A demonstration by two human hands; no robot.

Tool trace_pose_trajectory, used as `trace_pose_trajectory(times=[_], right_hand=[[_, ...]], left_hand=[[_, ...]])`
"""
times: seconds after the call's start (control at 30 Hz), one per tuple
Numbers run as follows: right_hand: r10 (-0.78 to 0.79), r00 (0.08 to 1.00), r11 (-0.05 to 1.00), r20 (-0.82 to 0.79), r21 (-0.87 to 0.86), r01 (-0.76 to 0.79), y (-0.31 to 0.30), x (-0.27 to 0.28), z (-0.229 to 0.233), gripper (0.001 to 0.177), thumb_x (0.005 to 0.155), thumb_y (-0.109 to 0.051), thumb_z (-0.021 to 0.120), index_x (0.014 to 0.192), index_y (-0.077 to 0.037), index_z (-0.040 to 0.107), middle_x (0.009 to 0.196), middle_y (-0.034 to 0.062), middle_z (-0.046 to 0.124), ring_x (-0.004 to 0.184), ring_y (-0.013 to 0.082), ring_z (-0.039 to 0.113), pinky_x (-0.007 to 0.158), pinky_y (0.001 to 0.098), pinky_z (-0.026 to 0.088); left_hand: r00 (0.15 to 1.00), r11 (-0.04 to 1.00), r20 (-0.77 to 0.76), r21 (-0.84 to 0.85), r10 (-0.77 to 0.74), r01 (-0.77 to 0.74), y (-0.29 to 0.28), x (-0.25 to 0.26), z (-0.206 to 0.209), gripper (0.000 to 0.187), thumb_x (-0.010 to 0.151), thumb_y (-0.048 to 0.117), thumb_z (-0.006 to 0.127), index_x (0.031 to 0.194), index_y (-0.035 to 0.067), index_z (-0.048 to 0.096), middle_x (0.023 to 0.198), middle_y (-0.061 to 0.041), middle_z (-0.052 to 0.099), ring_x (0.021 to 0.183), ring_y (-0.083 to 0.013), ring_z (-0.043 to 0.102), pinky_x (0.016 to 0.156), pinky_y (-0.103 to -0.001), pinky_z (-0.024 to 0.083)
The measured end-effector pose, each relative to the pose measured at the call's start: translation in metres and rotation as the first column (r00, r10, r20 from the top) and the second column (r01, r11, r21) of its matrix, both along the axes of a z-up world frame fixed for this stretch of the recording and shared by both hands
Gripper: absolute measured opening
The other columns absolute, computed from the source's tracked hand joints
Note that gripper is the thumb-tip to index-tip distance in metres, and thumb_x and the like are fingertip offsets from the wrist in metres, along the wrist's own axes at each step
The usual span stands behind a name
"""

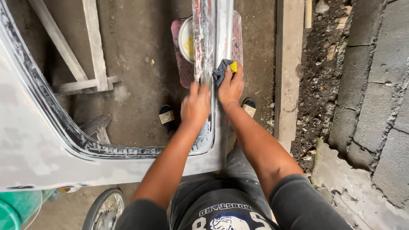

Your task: The person cleans a white car door using a yellow cloth and a black scraper. They dip the cloth into a green bucket of water, wipe the door surface, and use the scraper to remove residue from the edges and around the handle. The person repeatedly rinses the cloth and continues scrubbing different sections of the door.

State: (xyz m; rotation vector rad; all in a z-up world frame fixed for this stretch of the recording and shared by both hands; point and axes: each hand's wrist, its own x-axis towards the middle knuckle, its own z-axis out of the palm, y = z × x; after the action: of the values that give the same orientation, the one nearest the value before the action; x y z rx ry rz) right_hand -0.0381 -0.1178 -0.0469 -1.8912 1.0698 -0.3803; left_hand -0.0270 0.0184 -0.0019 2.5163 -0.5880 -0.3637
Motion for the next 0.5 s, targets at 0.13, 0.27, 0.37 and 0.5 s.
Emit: trace_pose_trajectory(times=[0.13,0.27,0.37,0.5], right_hand=[[0.032,0.998,0.997,0.051,-0.072,-0.028,-0.001,-0.001,-0.01,0.035,0.108,-0.029,0.05,0.136,-0.009,0.054,0.122,0.0259,0.069,0.11,0.0476,0.066,0.092,0.0508,0.051],[0.027,0.999,0.998,0.02,-0.061,-0.025,-0.001,-0.003,-0.011,0.034,0.108,-0.029,0.05,0.136,-0.01,0.054,0.121,0.0254,0.069,0.11,0.0469,0.066,0.092,0.0506,0.051],[0.022,1.0,0.999,0.006,-0.037,-0.022,0.001,-0.001,-0.005,0.036,0.107,-0.03,0.05,0.136,-0.01,0.054,0.118,0.0251,0.07,0.109,0.0467,0.066,0.092,0.0505,0.051],[0.025,1.0,0.997,0.018,-0.07,-0.024,-0.001,-0.001,-0.01,0.033,0.108,-0.029,0.05,0.135,-0.009,0.055,0.119,0.025,0.07,0.109,0.0472,0.066,0.091,0.0506,0.051]], left_hand=[[0.999,0.999,-0.036,0.007,-0.033,0.033,-0.005,0.004,0.001,0.036,0.094,0.02,0.065,0.13,0.017,0.064,0.109,-0.016,0.058,0.068,-0.0423,0.068,0.064,-0.055,0.056],[0.993,1.0,0.12,0.02,-0.002,0.0,-0.033,0.048,-0.01,0.031,0.096,0.022,0.067,0.126,0.015,0.064,0.108,-0.016,0.059,0.072,-0.0409,0.069,0.063,-0.054,0.056],[0.991,1.0,0.136,0.012,0.013,-0.015,-0.027,0.04,-0.007,0.031,0.095,0.022,0.067,0.124,0.013,0.063,0.11,-0.016,0.059,0.074,-0.0405,0.07,0.064,-0.053,0.056],[1.0,1.0,0.02,0.029,-0.003,0.003,0.005,-0.011,-0.003,0.032,0.095,0.023,0.067,0.125,0.014,0.063,0.109,-0.017,0.058,0.07,-0.0408,0.069,0.064,-0.053,0.057]])
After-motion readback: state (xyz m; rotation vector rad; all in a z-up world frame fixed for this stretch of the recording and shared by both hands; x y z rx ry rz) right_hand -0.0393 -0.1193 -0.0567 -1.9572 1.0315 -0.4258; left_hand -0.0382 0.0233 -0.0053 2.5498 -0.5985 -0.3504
